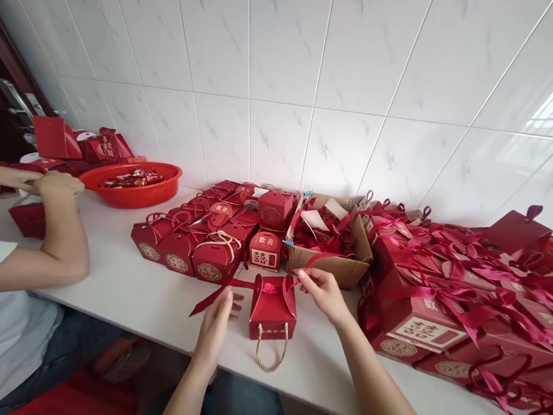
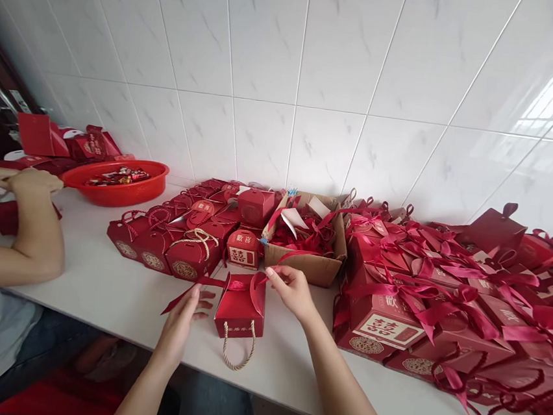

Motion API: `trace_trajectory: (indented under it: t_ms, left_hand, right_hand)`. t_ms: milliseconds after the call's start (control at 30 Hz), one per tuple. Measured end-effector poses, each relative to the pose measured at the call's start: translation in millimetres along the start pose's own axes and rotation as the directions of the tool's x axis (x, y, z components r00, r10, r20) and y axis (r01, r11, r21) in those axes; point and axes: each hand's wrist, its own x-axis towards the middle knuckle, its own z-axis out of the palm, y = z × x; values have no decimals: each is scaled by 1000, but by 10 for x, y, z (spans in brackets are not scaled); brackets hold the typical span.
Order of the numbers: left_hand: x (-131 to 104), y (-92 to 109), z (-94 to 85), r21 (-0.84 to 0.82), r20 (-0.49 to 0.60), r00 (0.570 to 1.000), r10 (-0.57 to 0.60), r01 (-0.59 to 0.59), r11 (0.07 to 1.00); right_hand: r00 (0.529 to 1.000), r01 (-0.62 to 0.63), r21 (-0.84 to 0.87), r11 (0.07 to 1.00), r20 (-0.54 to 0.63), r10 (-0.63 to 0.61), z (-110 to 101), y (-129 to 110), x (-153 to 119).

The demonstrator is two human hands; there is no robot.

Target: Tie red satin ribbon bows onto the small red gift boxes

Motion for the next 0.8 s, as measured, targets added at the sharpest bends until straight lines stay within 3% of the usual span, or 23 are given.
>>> trace_trajectory:
  t_ms: [167, 333, 600, 800]
  left_hand:
    - [128, 224, 114, -335, 32, 995, -91, 96, 937]
    - [176, 381, 123, -475, 23, 997, -75, 78, 877]
    - [184, 533, 19, -407, -21, 999, 41, -46, 913]
    - [230, 825, 4, -242, -25, 985, 172, -172, 955]
  right_hand:
    - [995, 17, 207, 978, -104, 5, 62, 50, -11]
    - [981, 78, 284, 956, -194, -22, -14, 60, -36]
    - [957, 133, 245, 960, -285, -59, -178, -112, -93]
    - [933, 138, 172, 975, -353, -70, -257, -412, -131]
